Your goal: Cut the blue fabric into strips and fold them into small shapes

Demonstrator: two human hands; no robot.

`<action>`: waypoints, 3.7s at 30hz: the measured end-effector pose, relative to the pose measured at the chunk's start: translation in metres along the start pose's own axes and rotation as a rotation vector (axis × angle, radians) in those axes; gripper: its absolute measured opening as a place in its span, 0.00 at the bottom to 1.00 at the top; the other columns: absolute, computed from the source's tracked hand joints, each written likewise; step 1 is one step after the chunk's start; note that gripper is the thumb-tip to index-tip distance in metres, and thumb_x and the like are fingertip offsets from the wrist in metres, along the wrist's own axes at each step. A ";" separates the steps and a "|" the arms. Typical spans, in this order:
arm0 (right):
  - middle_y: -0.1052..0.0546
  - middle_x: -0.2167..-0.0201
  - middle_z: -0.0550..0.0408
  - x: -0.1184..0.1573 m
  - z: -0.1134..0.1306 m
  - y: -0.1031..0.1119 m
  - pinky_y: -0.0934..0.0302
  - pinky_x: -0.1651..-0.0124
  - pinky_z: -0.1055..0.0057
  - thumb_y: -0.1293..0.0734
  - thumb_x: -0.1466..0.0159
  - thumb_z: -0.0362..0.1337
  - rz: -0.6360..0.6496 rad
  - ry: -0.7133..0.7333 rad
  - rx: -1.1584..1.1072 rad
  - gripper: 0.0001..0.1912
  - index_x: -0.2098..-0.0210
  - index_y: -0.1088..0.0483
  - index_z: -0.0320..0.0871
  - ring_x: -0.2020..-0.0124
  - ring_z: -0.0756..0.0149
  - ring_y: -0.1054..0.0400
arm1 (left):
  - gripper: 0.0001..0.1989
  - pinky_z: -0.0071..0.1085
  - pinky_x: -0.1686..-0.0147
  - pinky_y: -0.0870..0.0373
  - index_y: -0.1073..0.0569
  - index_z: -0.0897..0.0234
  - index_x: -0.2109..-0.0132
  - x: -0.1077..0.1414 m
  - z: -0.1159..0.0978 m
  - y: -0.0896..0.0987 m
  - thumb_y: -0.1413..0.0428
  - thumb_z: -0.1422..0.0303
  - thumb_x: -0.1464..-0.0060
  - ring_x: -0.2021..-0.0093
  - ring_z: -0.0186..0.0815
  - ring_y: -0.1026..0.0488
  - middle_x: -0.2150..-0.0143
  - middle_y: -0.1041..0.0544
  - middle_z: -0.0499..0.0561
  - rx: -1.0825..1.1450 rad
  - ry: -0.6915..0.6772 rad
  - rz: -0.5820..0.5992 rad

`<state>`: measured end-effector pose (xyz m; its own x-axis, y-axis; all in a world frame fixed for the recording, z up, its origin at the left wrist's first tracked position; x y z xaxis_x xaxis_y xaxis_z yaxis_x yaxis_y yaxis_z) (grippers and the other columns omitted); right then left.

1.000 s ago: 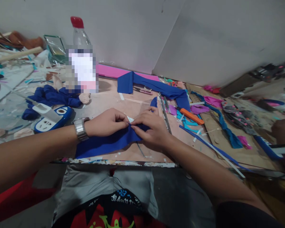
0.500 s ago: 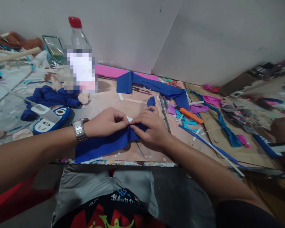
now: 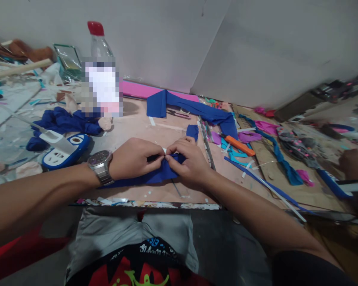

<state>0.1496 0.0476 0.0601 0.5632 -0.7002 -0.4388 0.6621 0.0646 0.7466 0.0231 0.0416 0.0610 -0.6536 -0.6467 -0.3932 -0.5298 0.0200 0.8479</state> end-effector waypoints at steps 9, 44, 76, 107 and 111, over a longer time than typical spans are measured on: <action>0.21 0.67 0.56 0.000 -0.002 -0.003 0.47 0.48 0.57 0.35 0.34 0.34 0.039 -0.034 -0.026 0.03 0.65 0.31 0.46 0.63 0.61 0.30 | 0.15 0.30 0.68 0.40 0.19 0.65 0.63 0.000 -0.004 0.002 0.48 0.64 0.33 0.71 0.35 0.24 0.69 0.17 0.52 0.019 -0.018 -0.010; 0.16 0.68 0.57 0.000 0.001 0.007 0.44 0.46 0.55 0.30 0.33 0.35 -0.019 0.016 -0.017 0.03 0.64 0.23 0.46 0.65 0.62 0.24 | 0.14 0.26 0.70 0.41 0.21 0.69 0.66 -0.001 0.022 -0.019 0.45 0.63 0.38 0.72 0.30 0.33 0.74 0.25 0.47 0.511 0.224 0.253; 0.16 0.67 0.57 0.002 0.000 0.007 0.42 0.46 0.55 0.29 0.35 0.33 -0.051 0.000 -0.021 0.02 0.65 0.23 0.47 0.62 0.61 0.23 | 0.15 0.29 0.68 0.40 0.20 0.66 0.61 0.000 0.003 -0.001 0.49 0.64 0.32 0.71 0.33 0.25 0.69 0.18 0.50 0.073 -0.026 0.048; 0.17 0.65 0.55 0.001 -0.002 0.005 0.44 0.47 0.56 0.30 0.35 0.34 0.023 -0.020 -0.039 0.02 0.62 0.24 0.45 0.61 0.60 0.25 | 0.15 0.29 0.66 0.38 0.19 0.66 0.60 -0.001 0.020 -0.013 0.46 0.61 0.34 0.69 0.32 0.27 0.68 0.20 0.48 0.355 0.147 0.193; 0.17 0.66 0.56 0.001 -0.003 0.004 0.45 0.46 0.56 0.29 0.33 0.35 0.024 -0.012 -0.028 0.03 0.63 0.22 0.45 0.61 0.61 0.24 | 0.16 0.28 0.67 0.39 0.20 0.67 0.61 -0.002 0.019 -0.016 0.46 0.61 0.34 0.70 0.31 0.29 0.70 0.22 0.47 0.385 0.150 0.237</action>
<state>0.1543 0.0495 0.0607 0.5731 -0.7068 -0.4147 0.6623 0.1015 0.7423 0.0227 0.0569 0.0413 -0.7104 -0.6925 -0.1255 -0.5561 0.4431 0.7031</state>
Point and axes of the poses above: each hand's wrist, its own x-axis away from the middle knuckle, its own y-axis out of the back of the hand, z = x × y, the point moved 8 cm from there along -x, towards the middle knuckle
